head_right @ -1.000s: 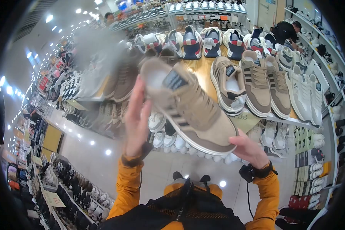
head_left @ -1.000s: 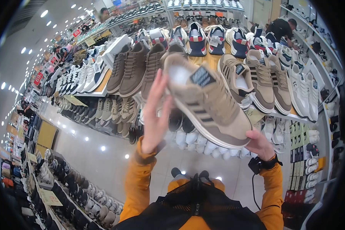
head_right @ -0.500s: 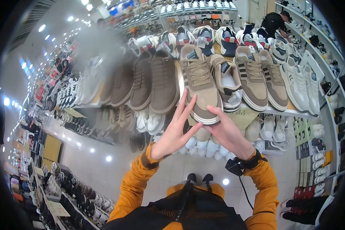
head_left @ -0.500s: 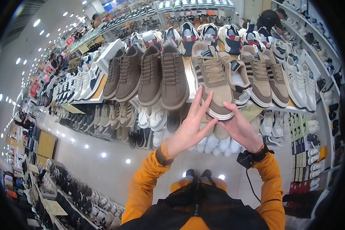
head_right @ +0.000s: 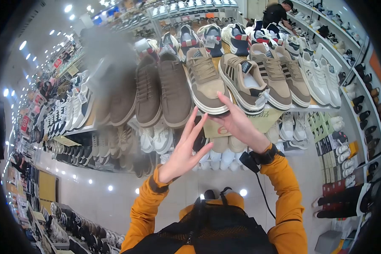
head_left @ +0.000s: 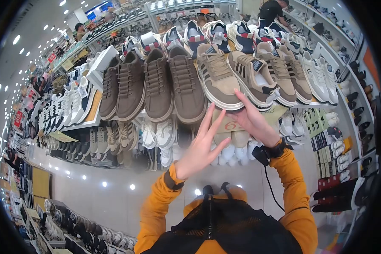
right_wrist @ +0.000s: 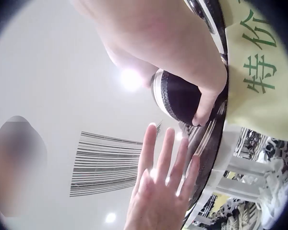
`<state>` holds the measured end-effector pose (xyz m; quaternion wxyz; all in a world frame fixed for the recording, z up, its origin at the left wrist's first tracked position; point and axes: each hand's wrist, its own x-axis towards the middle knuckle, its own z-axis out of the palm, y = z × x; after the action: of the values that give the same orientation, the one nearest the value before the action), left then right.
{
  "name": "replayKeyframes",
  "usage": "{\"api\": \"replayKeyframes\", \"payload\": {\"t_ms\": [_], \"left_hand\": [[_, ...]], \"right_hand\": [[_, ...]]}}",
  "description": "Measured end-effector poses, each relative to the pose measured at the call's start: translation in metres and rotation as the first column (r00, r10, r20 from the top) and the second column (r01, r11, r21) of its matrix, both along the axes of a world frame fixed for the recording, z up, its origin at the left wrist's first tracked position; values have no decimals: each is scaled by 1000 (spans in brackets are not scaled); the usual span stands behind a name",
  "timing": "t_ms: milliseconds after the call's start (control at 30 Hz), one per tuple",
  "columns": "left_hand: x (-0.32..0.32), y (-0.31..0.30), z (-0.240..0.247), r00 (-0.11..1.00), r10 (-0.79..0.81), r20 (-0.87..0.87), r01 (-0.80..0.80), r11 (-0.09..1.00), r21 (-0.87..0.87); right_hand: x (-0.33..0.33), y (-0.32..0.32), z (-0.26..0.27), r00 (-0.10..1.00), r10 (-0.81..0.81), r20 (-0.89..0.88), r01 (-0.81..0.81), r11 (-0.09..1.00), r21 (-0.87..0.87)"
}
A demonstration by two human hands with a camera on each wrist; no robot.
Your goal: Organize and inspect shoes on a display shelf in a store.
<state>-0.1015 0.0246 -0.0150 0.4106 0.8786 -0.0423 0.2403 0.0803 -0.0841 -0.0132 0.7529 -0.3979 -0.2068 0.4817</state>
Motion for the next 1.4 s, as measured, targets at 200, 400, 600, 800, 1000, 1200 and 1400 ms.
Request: {"api": "replayKeyframes", "payload": {"t_ms": [200, 400, 600, 800, 1000, 1200, 1400], "left_hand": [[-13, 13, 3, 999, -28, -15, 28, 1000, 2], [-6, 8, 6, 995, -88, -46, 86, 995, -47], [12, -2, 8, 994, -110, -10, 109, 991, -78], [53, -23, 5, 986, 11, 167, -48, 974, 222], [88, -33, -2, 932, 305, 195, -357, 864, 355], [104, -39, -19, 834, 472, 285, -552, 709, 439], [104, -33, -23, 802, 475, 363, -597, 656, 461]], "right_hand": [[-3, -10, 1, 981, 42, 190, 5, 971, -240], [5, -10, -3, 945, 67, 320, 60, 926, -372], [-4, -41, -4, 938, 165, 306, 18, 856, -517], [-9, -91, 23, -31, -323, 946, 582, 764, 280], [44, -98, 36, -269, -167, 949, 562, 772, 295], [68, -77, 20, -134, -153, 979, 507, 838, 200], [76, -70, 18, -206, -229, 951, 477, 825, 302]]}}
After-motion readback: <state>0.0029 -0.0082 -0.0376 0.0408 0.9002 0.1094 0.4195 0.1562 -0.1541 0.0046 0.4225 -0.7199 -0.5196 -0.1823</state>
